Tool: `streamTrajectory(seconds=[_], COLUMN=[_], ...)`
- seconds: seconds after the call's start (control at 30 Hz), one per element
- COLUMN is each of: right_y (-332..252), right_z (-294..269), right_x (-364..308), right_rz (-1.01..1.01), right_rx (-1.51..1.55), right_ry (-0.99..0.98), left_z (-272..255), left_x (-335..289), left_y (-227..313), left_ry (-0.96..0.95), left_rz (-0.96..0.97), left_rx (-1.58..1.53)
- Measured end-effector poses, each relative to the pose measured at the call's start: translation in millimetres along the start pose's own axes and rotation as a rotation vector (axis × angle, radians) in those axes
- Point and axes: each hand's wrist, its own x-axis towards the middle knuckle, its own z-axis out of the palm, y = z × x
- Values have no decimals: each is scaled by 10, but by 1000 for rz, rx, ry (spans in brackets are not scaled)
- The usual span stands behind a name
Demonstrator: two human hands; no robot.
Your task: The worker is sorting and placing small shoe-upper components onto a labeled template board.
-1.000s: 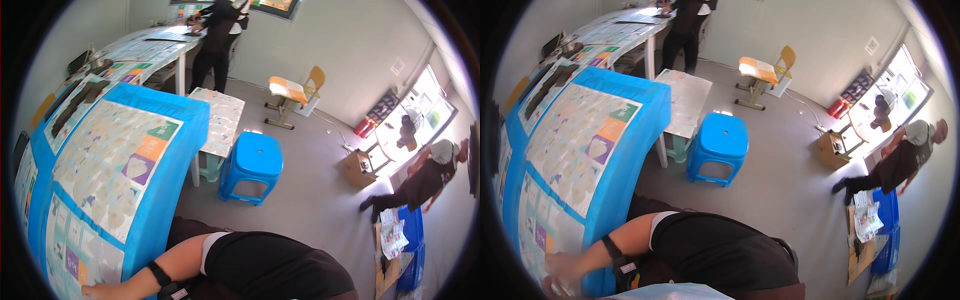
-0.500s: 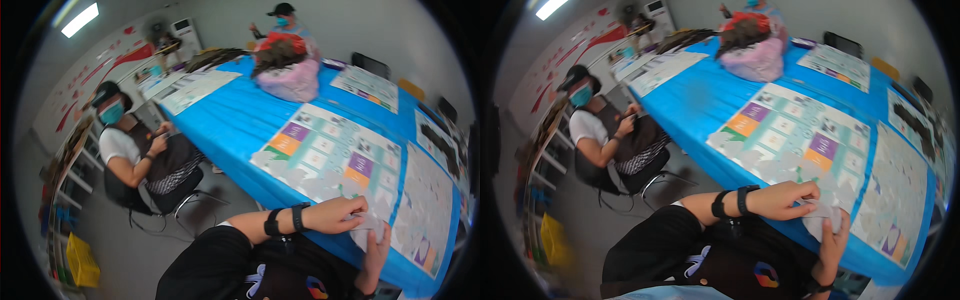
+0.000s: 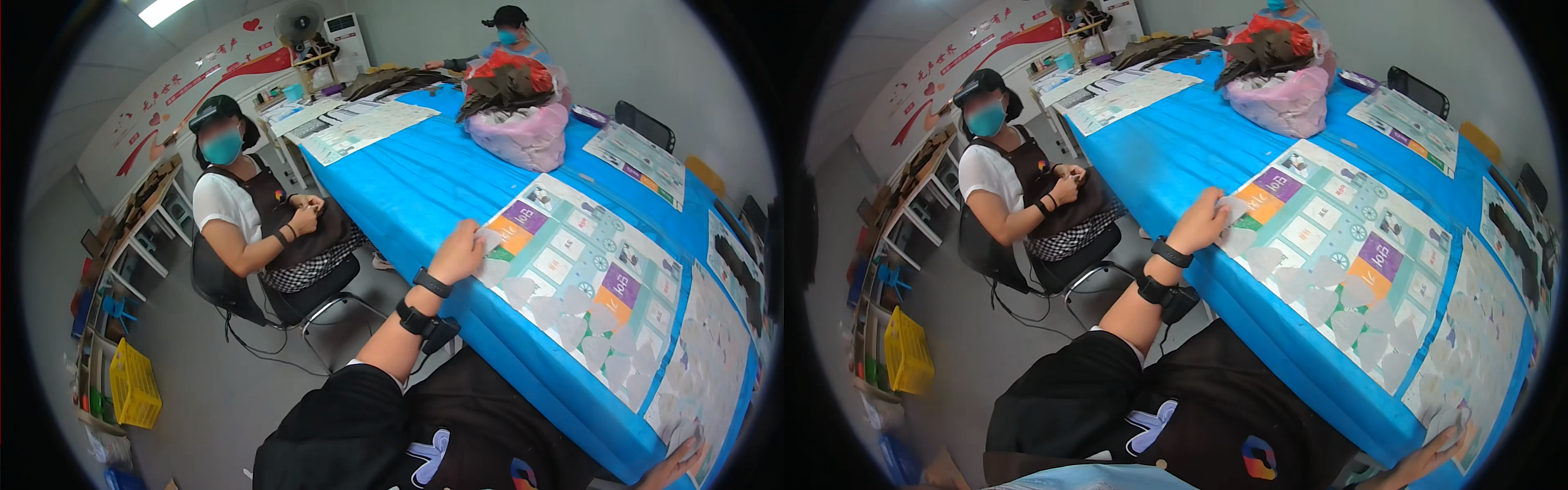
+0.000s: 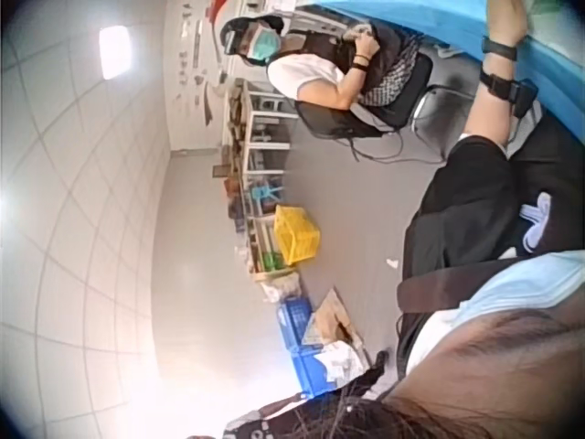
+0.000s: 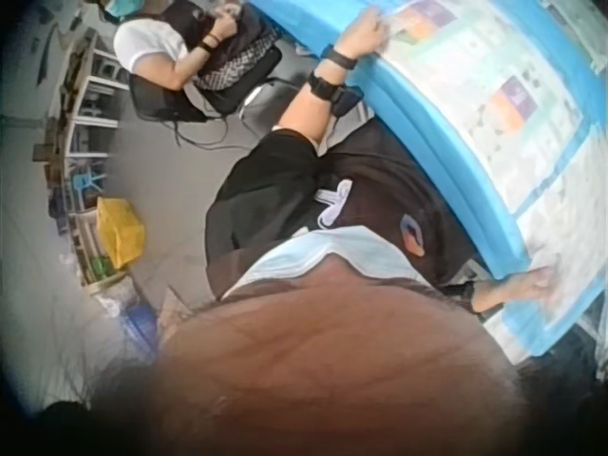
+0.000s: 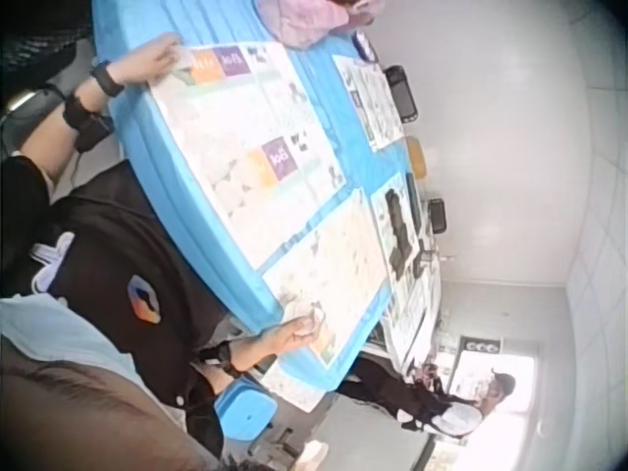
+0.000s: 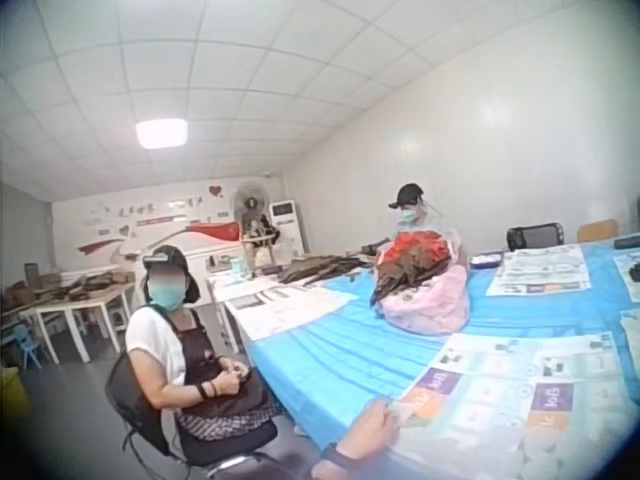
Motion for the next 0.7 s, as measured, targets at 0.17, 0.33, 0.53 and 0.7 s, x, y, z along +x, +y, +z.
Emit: streamTrajectory(seconds=[0.17, 0.33, 0.53, 0.7], right_y=[146, 287, 326, 181], right_z=[17, 71, 106, 111], right_x=[74, 106, 132, 104], right_rz=[-60, 0, -14, 23], right_rx=[-114, -44, -152, -141], right_ry=[32, 9, -1, 14], left_z=[-6, -17, -63, -125], left_x=[-84, -74, -142, -91], left_y=[-74, -42, 59, -49], left_ry=[89, 96, 71, 193], left_rz=[61, 38, -91, -8], left_rx=[62, 1, -41, 28])
